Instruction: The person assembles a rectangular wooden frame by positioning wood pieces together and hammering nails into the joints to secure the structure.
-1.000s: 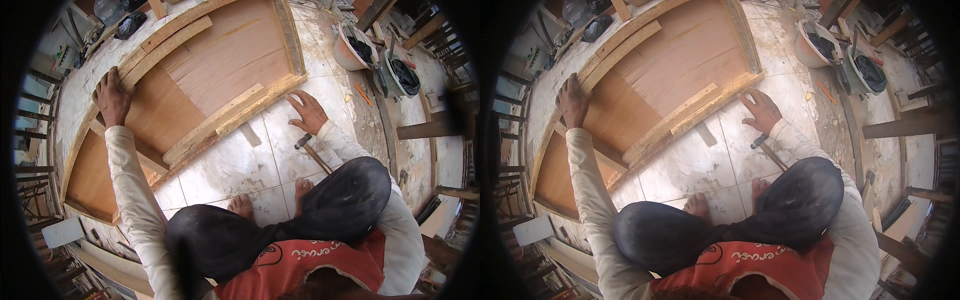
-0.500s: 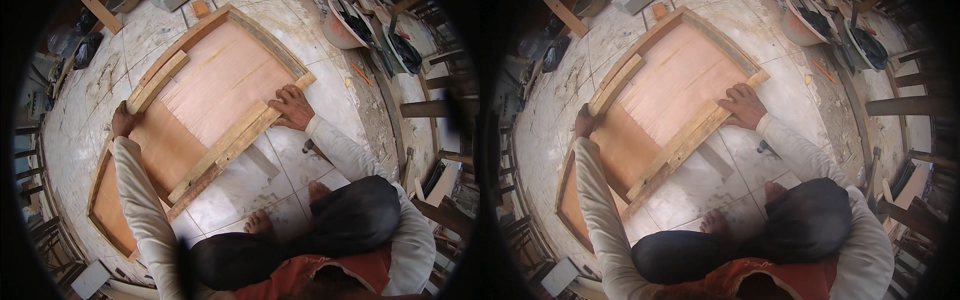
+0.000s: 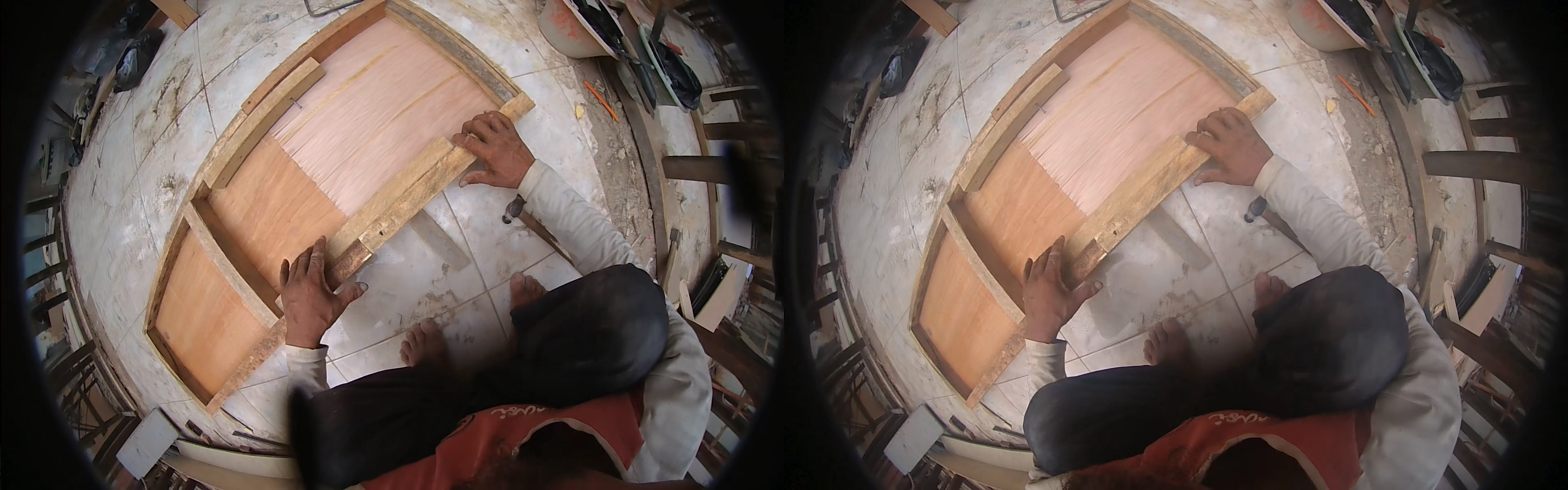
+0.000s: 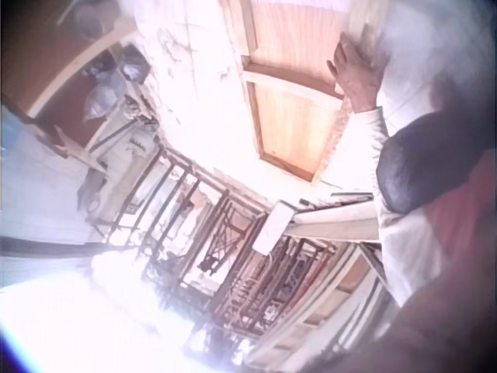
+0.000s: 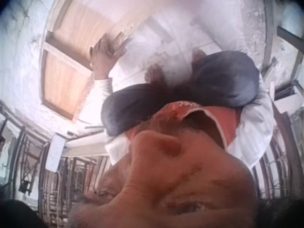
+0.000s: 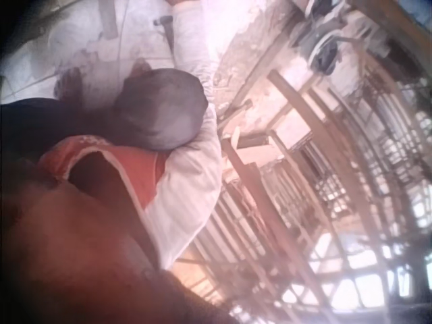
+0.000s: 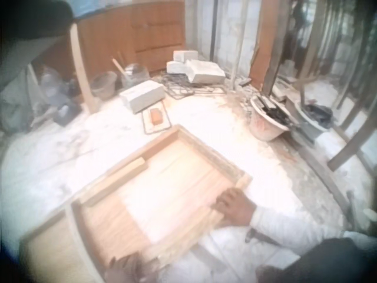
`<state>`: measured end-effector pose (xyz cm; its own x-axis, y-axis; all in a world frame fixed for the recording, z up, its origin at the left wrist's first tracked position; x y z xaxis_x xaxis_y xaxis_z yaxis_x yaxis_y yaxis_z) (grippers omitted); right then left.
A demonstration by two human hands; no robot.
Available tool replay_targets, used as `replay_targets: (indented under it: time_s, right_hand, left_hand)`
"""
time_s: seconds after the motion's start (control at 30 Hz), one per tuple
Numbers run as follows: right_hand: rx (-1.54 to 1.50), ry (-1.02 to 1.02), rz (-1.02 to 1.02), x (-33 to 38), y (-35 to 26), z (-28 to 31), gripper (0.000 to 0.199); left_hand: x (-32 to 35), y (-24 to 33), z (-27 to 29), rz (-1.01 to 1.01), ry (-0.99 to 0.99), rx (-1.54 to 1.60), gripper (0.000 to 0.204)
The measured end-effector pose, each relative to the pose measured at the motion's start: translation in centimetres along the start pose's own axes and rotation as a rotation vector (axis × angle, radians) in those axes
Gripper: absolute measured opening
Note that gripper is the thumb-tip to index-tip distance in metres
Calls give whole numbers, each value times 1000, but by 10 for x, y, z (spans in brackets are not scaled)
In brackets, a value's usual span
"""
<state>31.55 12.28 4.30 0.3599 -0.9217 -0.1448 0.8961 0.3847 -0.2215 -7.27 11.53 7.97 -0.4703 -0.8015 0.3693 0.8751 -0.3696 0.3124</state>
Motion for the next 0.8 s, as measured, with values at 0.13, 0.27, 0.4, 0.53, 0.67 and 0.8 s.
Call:
replay_targets:
  time_s: [0.13, 0.27, 0.4, 0.53, 0.67, 0.8]
  right_hand:
    - [-5, 1, 46, -3, 8, 0, 68]
    - [-90, -23, 20, -6, 15, 5, 62]
    - [-35, -62, 32, -7, 0, 32, 57]
    - [-80, -71, 118, -15, -44, 135, 65]
    - [-159, -161, 175, -18, -86, 227, 61]
    - [-200, -234, 82, -54, -107, 259, 62]
  left_hand:
    - [20, 4, -47, 65, 308, -202, 96]
    - [12, -6, -53, 68, 479, -212, 88]
    - [30, -8, -21, -89, 519, -284, 88]
    - [83, 11, 87, -65, 409, -124, 85]
    - [106, 19, 181, -30, 180, 198, 74]
    - [98, -15, 236, 47, 134, 374, 76]
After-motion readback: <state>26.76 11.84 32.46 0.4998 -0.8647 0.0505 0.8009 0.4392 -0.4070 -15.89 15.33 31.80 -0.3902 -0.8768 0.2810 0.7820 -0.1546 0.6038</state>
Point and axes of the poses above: each hand's wrist, its own x-axis away from the middle knuckle, its own z-axis out of the back of the hand, y = z × x, the point moved 4 cm from there along -x, towards the middle knuckle, and after that the axes turned 2 degrees about -y, right-handed, at the moved point
